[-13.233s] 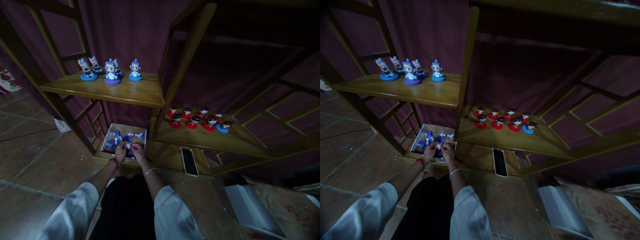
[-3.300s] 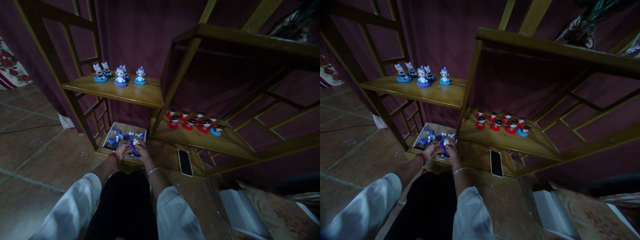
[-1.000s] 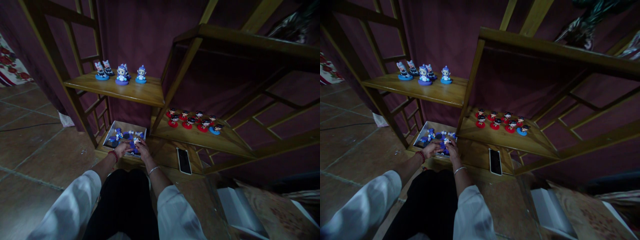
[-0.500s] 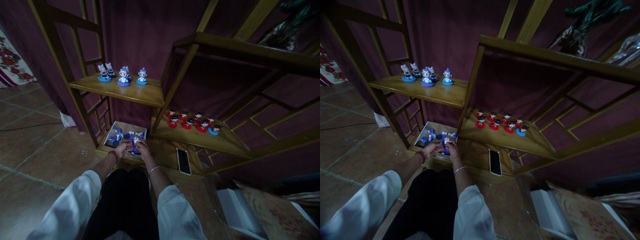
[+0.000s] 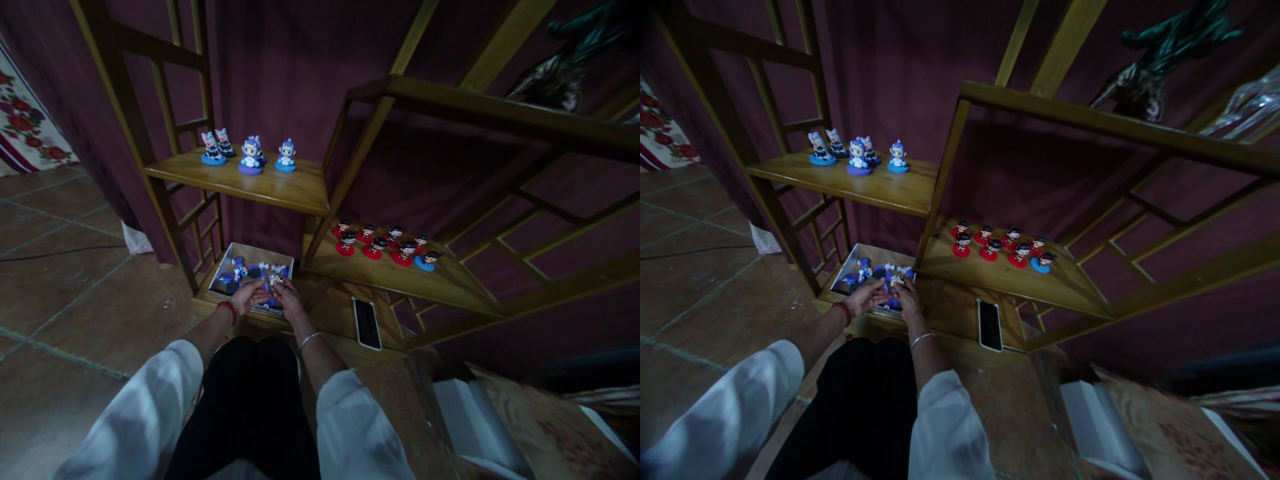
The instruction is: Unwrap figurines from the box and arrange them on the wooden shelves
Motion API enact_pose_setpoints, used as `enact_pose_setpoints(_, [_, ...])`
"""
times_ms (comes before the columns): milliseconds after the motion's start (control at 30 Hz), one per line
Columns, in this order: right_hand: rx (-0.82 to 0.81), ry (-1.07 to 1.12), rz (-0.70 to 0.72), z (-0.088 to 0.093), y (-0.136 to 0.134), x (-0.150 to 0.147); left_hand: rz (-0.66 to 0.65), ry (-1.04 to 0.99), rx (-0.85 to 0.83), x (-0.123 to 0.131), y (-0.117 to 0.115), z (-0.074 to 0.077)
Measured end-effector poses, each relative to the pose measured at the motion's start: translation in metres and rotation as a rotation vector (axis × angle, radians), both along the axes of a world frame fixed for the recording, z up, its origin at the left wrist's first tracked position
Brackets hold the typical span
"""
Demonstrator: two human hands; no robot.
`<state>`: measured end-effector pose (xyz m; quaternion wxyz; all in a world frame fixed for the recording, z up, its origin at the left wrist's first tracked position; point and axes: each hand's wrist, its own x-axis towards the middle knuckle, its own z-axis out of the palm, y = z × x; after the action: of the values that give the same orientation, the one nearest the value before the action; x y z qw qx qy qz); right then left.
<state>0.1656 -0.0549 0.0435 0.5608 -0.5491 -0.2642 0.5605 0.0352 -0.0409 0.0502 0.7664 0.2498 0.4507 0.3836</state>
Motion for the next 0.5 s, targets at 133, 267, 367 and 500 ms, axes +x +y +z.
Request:
enact_pose_setpoints(133, [-0.007, 0.009, -0.01, 0.0016, 0.0, -0.001, 0.007, 0.036, -0.019, 0.0004, -0.0012, 0.0039])
enact_pose_setpoints(267, [-0.033, 0.055, -0.034, 0.0055, -0.0009, -0.0024, 0.002, 0.092, -0.034, -0.0001, -0.0024, 0.0074])
enact_pose_setpoints(367, [-0.025, 0.066, -0.047, 0.0072, -0.0012, -0.0031, 0.002, 0.105, -0.034, -0.001, -0.0032, 0.0082])
enact_pose_setpoints(500, [-0.028, 0.075, -0.061, 0.0076, -0.0014, -0.0038, 0.014, 0.102, -0.038, -0.002, -0.0048, 0.0089])
